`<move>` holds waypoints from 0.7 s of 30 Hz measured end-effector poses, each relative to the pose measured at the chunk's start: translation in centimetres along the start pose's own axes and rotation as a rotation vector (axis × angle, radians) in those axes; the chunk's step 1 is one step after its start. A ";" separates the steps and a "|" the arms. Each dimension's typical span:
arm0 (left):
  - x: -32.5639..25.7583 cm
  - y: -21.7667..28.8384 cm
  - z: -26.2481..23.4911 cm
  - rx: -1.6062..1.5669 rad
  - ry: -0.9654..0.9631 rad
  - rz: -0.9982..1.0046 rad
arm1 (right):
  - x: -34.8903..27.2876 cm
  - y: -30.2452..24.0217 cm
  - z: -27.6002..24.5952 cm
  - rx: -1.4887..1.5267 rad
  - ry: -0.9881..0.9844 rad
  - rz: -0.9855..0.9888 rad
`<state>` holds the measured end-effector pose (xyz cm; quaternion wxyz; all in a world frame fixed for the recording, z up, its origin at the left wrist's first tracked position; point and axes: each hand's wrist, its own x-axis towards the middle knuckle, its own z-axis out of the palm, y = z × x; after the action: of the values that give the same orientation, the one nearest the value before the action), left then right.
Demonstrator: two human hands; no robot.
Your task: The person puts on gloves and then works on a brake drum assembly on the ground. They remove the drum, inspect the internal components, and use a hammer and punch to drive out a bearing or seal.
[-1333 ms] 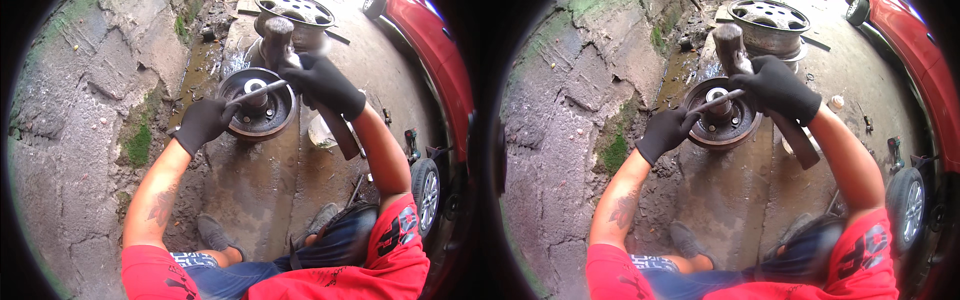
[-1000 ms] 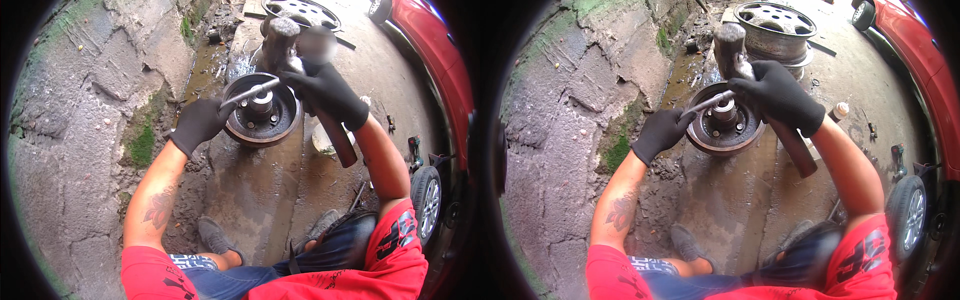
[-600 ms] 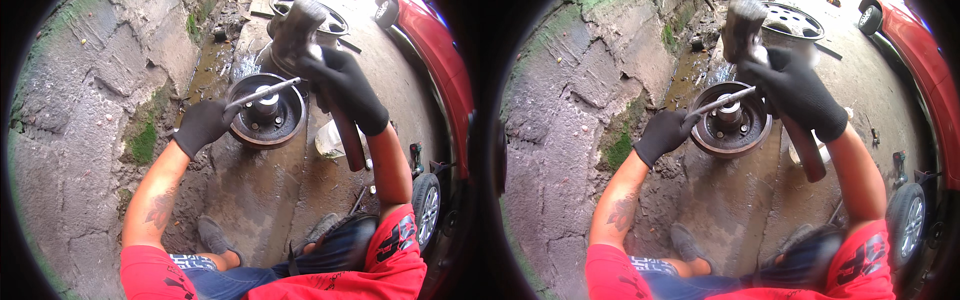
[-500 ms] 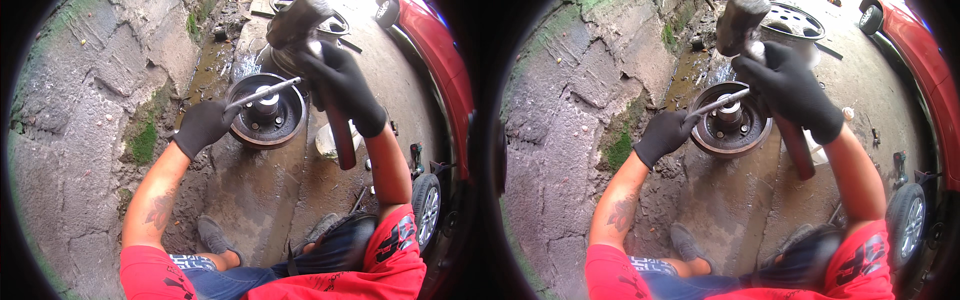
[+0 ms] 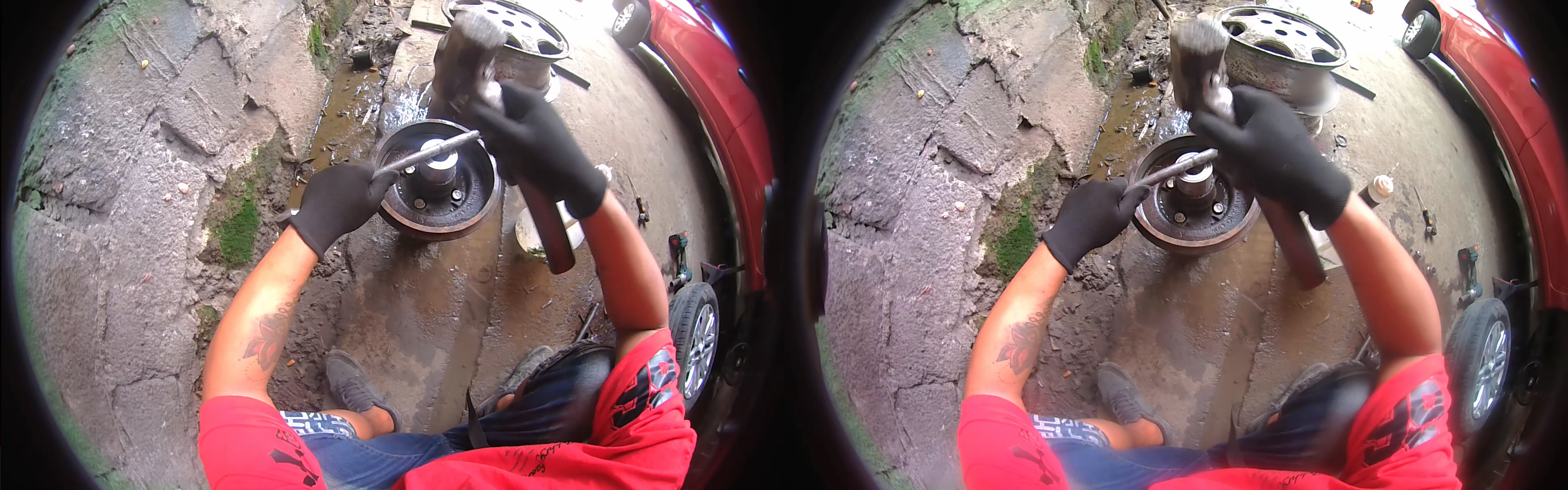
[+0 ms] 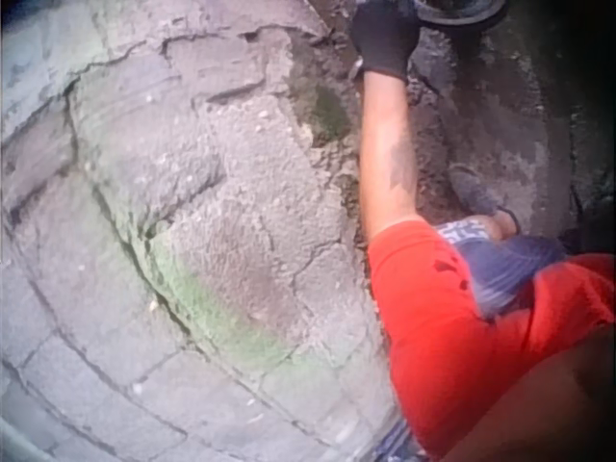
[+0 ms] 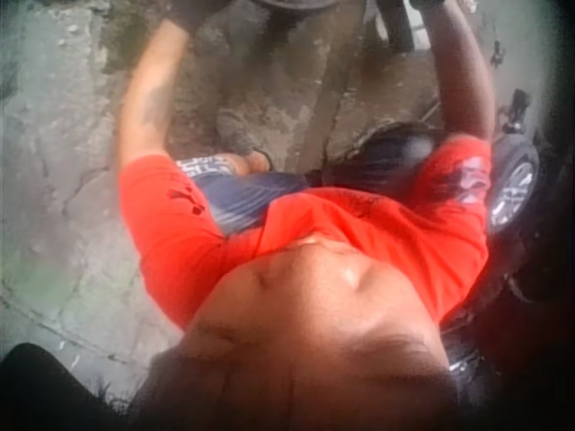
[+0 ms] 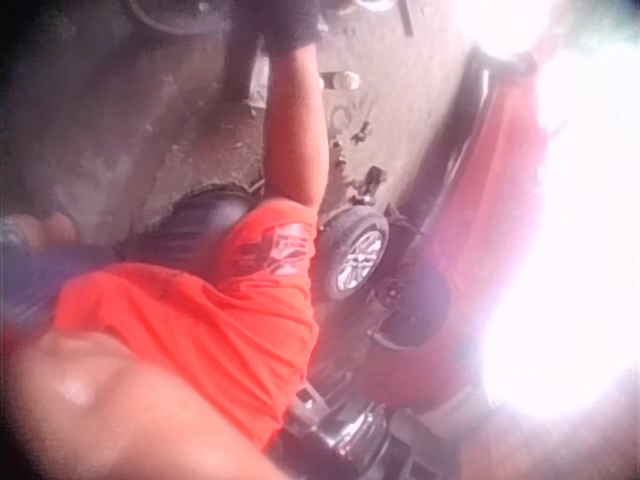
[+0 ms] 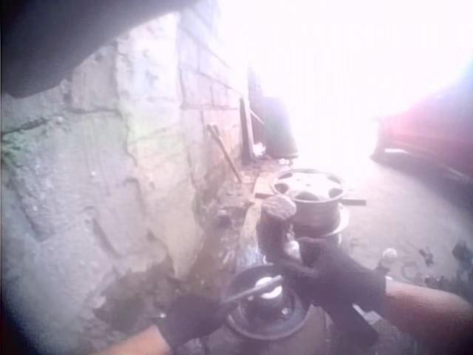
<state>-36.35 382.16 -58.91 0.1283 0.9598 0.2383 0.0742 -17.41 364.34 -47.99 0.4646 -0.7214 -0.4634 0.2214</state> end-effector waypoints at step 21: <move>-0.3 -0.1 0.0 0.027 -0.075 -0.048 | 0.3 4.5 2.2 -0.157 -0.226 0.048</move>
<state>-36.68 382.13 -58.96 0.1257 0.9576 0.2572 0.0319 -16.85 365.02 -52.95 0.3461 -0.7370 -0.5111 0.2752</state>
